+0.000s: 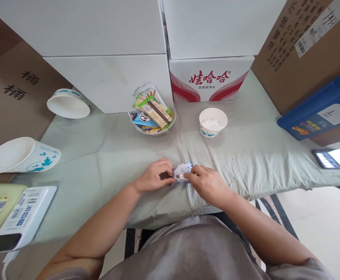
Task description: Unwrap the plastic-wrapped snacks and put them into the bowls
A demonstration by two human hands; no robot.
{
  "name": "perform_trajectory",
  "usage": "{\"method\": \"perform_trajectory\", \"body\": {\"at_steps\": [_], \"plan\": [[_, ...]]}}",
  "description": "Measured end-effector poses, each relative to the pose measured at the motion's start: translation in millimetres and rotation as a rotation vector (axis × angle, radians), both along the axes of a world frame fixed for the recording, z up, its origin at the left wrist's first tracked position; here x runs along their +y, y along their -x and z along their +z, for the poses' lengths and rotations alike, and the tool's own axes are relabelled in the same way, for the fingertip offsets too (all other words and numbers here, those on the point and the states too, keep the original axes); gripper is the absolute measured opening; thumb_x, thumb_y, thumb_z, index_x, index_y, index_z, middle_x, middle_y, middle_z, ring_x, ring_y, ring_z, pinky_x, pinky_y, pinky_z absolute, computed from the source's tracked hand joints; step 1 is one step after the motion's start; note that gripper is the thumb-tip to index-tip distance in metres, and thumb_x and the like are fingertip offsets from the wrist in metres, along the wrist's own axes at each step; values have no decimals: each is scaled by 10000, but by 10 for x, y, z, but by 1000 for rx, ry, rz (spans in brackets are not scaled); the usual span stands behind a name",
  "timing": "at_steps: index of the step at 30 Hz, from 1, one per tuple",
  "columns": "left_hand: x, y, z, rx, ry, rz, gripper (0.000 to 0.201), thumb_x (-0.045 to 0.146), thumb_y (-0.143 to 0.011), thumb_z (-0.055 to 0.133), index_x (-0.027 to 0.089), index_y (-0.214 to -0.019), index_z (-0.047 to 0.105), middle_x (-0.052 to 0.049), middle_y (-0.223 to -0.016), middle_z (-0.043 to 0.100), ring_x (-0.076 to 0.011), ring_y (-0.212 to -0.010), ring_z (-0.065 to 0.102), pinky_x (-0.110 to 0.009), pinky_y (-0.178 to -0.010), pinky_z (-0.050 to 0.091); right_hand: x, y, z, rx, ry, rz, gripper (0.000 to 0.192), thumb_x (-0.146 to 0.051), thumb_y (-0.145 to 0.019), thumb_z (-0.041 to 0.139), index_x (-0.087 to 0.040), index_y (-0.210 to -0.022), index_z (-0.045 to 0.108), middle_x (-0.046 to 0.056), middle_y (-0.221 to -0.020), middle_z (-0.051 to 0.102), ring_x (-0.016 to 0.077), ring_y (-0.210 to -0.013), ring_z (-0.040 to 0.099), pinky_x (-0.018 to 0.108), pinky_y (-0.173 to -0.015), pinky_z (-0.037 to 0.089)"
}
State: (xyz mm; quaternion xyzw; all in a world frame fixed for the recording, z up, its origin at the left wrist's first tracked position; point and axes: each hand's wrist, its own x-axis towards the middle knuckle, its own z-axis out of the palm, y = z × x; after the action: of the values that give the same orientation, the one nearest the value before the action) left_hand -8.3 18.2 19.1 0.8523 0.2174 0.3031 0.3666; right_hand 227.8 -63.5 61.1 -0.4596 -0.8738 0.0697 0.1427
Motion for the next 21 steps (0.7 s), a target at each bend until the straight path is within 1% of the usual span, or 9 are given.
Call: {"method": "perform_trajectory", "body": {"at_steps": [2, 5, 6, 7, 9, 12, 15, 18, 21], "plan": [[-22, -3, -19, 52, 17, 56, 161, 285, -800, 726, 182, -840, 608, -35, -875, 610, -152, -787, 574, -288, -726, 503, 9, -203, -40, -25, 15, -83, 283, -157, -942, 464, -213, -1147, 651, 70, -970, 640, 161, -789, 643, 275, -677, 508], [-56, -14, -18, 113, 15, 61, 421, 237, -788, 713, 207, -1181, 567, -84, -1165, 582, -167, -909, 601, -312, -797, 532, 20, -635, -172, -80, -14, -287, 270, -199, -941, 477, -213, -1138, 661, 77, -999, 650, 177, -794, 650, 290, -676, 510], [-66, -21, -12, 116, -10, 43, 462, 219, -795, 697, 216, -1232, 548, -91, -1205, 572, -179, -959, 599, -325, -831, 531, 23, -755, -221, -97, -29, -340, 260, -211, -939, 483, -210, -1122, 667, 77, -981, 656, 187, -793, 647, 302, -674, 512], [-74, -28, -4, 107, -43, 26, 426, 198, -808, 673, 220, -1220, 566, -88, -1192, 582, -187, -989, 595, -333, -855, 525, 24, -841, -265, -106, -50, -378, 245, -225, -938, 490, -207, -1096, 676, 77, -957, 662, 201, -803, 643, 321, -688, 516], [-85, -41, 13, 62, -102, 16, 230, 145, -836, 612, 210, -1055, 648, -68, -1053, 624, -182, -964, 597, -329, -858, 516, 21, -872, -325, -73, -112, -422, 204, -261, -938, 511, -205, -1017, 690, 80, -921, 669, 231, -852, 627, 372, -758, 522], [-86, -39, 35, -16, -108, 67, 161, 87, -852, 541, 197, -852, 660, -53, -942, 640, -154, -886, 610, -298, -811, 516, 12, -563, -326, 123, -177, -398, 169, -283, -946, 523, -223, -987, 676, 78, -946, 666, 237, -938, 608, 405, -850, 518], [-58, 3, 50, -65, -25, 95, 159, 76, -835, 536, 194, -863, 639, -64, -1003, 665, -154, -926, 635, -293, -820, 523, 37, -61, -280, 316, -106, -207, 248, -293, -950, 531, -238, -1180, 605, 90, -1094, 633, 221, -1038, 602, 385, -887, 533], [5, 72, 65, -97, 93, 108, 134, 80, -791, 533, 186, -827, 606, -66, -979, 676, -158, -905, 642, -299, -809, 520, 115, 287, -286, 283, 25, -63, 410, -339, -941, 549, -223, -1332, 510, 122, -1174, 591, 230, -1046, 609, 381, -844, 557], [87, 145, 87, -60, 176, 80, 108, 83, -727, 519, 186, -714, 549, -32, -801, 637, -151, -786, 598, -285, -740, 496, 194, 324, -341, 260, 89, -31, 262, -269, -969, 482, -213, -1195, 603, 94, -1039, 615, 182, -884, 638, 313, -726, 555]]}}
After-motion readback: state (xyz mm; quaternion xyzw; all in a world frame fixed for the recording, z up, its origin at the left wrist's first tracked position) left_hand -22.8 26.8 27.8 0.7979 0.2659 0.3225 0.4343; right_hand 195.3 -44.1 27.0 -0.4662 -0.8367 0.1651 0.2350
